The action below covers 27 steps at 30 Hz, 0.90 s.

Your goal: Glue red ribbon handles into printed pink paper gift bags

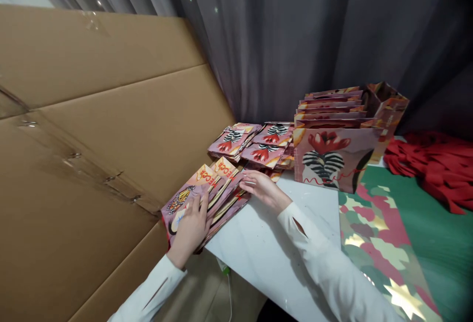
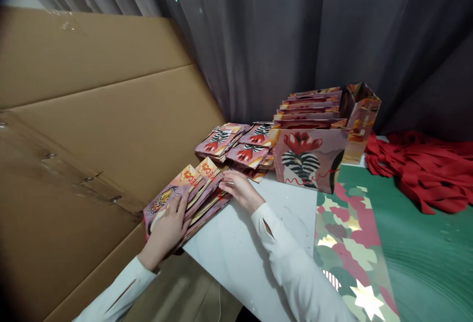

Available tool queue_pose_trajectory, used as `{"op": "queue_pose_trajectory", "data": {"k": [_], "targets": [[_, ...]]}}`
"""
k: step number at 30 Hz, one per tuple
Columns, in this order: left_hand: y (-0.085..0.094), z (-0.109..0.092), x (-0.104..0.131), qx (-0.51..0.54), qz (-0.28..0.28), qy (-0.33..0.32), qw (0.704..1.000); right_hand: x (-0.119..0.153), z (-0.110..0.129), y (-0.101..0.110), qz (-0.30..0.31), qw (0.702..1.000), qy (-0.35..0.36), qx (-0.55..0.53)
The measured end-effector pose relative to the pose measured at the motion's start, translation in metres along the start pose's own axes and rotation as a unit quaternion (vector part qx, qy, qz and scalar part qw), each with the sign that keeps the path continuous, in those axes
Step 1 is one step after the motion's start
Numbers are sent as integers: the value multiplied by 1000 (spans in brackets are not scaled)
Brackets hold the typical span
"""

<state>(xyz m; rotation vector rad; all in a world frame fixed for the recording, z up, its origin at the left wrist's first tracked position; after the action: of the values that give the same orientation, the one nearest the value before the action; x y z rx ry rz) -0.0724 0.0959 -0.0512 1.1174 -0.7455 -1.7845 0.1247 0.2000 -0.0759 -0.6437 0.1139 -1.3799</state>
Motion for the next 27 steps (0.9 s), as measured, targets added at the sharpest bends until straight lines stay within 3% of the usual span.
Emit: {"op": "queue_pose_trajectory", "data": {"k": [5, 8, 10, 13, 20, 24, 27], "targets": [[8, 16, -5, -37, 35, -93, 994, -9, -15, 14, -33, 996, -23, 76], [17, 17, -6, -39, 67, -175, 982, -13, -32, 21, -39, 986, -54, 151], [21, 16, -6, -32, 76, -193, 978, -14, -42, 21, -28, 980, -71, 182], [22, 14, -4, -34, 82, -178, 980, -17, -50, 17, -27, 979, -67, 192], [26, -7, -1, 35, 55, -74, 995, -24, -51, 3, -45, 987, 17, 152], [17, -17, -1, -20, 97, -22, 995, -26, -47, -2, -34, 981, 67, 182], [8, -21, -4, -59, 107, -32, 992, -30, -39, 7, -65, 961, 117, 242]]}}
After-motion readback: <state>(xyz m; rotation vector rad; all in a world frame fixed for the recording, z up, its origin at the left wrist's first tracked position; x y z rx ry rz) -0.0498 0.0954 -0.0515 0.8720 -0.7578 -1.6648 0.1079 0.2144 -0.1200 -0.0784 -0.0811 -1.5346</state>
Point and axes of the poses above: each hand's wrist, its own x-axis away from the middle knuckle, its own y-axis out of the back of the hand, z = x × y, the point moved 6 cm from there along -x, towards the middle knuckle, and after that the axes turned 11 degrees about -z, right-handed, at the moved point
